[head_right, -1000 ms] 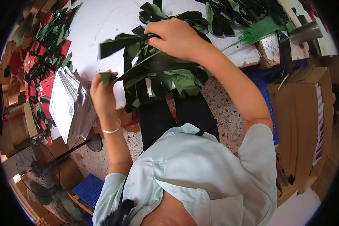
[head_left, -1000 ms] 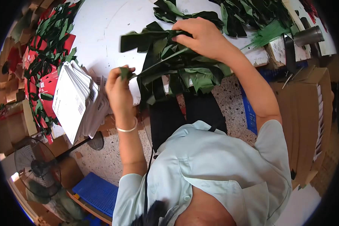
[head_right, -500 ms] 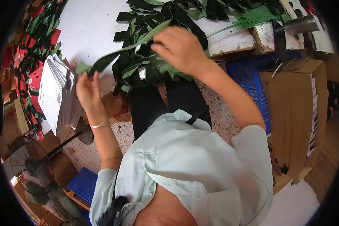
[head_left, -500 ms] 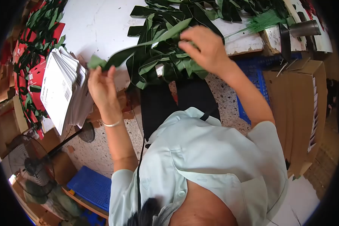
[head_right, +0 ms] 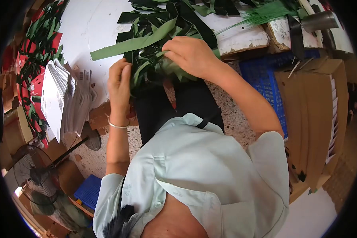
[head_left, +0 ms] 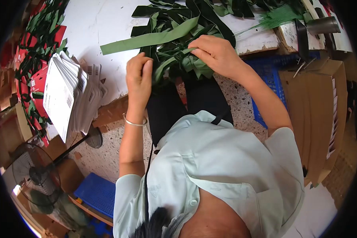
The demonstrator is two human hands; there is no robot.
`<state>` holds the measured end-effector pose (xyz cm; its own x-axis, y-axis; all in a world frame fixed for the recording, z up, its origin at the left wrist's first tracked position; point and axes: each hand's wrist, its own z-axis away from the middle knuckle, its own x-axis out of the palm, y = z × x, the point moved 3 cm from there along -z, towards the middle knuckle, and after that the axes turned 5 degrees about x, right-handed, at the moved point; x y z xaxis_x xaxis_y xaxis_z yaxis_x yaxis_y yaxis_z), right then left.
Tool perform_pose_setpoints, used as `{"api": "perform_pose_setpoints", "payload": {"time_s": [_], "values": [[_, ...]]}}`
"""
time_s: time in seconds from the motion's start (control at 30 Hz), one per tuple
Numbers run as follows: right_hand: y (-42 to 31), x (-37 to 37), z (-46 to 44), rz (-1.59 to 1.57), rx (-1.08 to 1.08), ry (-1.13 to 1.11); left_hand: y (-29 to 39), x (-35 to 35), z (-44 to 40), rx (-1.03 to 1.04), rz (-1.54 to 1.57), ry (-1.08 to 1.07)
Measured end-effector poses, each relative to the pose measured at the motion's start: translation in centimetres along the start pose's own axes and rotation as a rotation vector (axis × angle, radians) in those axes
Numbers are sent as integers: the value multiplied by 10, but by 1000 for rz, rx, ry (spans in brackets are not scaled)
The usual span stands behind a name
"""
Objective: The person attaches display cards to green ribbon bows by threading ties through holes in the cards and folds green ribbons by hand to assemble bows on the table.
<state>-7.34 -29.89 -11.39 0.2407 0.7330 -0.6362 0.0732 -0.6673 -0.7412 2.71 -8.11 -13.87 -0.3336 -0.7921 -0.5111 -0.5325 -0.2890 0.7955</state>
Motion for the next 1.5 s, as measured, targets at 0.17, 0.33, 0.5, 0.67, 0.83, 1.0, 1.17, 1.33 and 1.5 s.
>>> {"api": "perform_pose_setpoints", "payload": {"time_s": [0.17,0.33,0.5,0.67,0.83,1.0,1.17,1.33,1.5], "values": [[-1,-1,-6,-31,6,-2,27,-3,-6,-87,-7,-281],[6,-16,-8,18,124,-152,-10,-10,-12,-190,116,-275],[26,-31,7,282,148,-190,-21,-29,-25,-491,553,-188],[40,-47,19,159,173,-75,-37,-34,-31,-513,793,-49],[45,-55,26,-492,610,-195,-43,-37,-28,-541,983,-41],[61,-47,30,-1272,651,-66,-44,-35,-20,-404,1326,-30],[83,-34,28,-1348,678,70,-29,-33,-13,-361,1275,-194],[75,-37,21,-1228,682,233,-31,-36,-10,-453,843,-342],[77,-28,18,-850,717,202,-35,-54,-31,-559,706,-148]]}}
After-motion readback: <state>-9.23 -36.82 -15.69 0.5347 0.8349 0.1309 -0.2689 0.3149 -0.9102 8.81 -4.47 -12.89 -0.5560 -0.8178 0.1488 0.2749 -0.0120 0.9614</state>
